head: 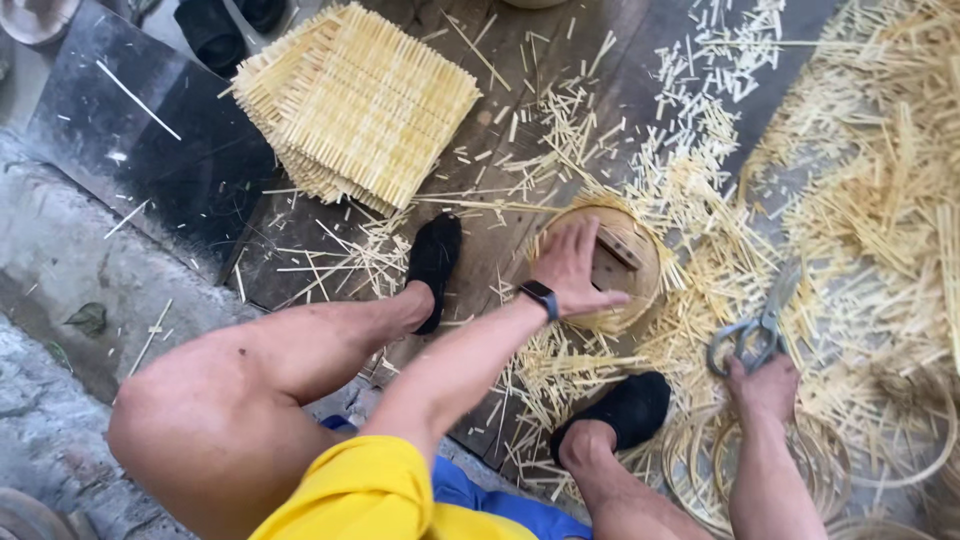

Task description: The person sits on the floor and repeatedly places a circular bamboo frame onto a square woven mat, then uses shears to trim the excess mat material around the frame. The person removes the frame, stacks the trimmed circular mat, and repeats the process with a new square mat.

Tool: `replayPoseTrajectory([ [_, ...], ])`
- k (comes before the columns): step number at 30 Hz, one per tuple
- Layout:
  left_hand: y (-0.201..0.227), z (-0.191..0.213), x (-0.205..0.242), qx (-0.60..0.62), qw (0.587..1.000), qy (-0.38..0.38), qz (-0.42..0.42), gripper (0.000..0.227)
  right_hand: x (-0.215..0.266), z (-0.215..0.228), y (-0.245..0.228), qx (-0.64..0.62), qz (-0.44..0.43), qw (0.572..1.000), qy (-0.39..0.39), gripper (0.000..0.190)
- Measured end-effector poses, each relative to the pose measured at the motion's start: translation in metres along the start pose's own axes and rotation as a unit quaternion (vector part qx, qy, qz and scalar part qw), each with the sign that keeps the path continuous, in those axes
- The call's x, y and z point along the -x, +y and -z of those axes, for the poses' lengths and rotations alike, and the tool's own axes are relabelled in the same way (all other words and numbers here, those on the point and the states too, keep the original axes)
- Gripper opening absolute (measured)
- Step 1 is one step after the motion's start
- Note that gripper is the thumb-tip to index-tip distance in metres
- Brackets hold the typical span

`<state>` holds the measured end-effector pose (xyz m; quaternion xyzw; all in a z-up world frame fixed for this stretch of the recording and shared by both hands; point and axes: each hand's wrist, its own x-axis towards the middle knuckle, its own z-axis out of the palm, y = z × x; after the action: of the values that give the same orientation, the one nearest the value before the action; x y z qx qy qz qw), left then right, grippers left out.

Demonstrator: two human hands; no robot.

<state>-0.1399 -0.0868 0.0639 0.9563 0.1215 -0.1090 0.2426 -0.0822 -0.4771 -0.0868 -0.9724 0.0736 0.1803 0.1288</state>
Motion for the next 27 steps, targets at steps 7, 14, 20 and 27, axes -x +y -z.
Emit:
replayPoseTrajectory([
  [7, 0.007, -0.033, -0.01, 0.025, 0.999, 0.003, 0.039, 0.136, -0.013, -0.001, 0.002, -0.156, -0.128, 0.962, -0.184, 0.035],
  [14, 0.003, -0.023, -0.001, 0.039, 0.979, 0.133, -0.149, 0.103, 0.054, 0.038, -0.025, -0.391, -0.083, 0.9, -0.173, 0.045],
  [20, 0.008, -0.027, -0.028, -0.006, 0.984, 0.023, -0.177, 0.101, 0.083, 0.074, -0.072, -0.219, -0.082, 0.96, -0.152, 0.052],
  [27, 0.021, -0.017, -0.005, -0.031, 0.987, 0.075, -0.138, 0.112, 0.075, 0.083, -0.1, -0.052, 0.155, 0.985, -0.062, 0.068],
])
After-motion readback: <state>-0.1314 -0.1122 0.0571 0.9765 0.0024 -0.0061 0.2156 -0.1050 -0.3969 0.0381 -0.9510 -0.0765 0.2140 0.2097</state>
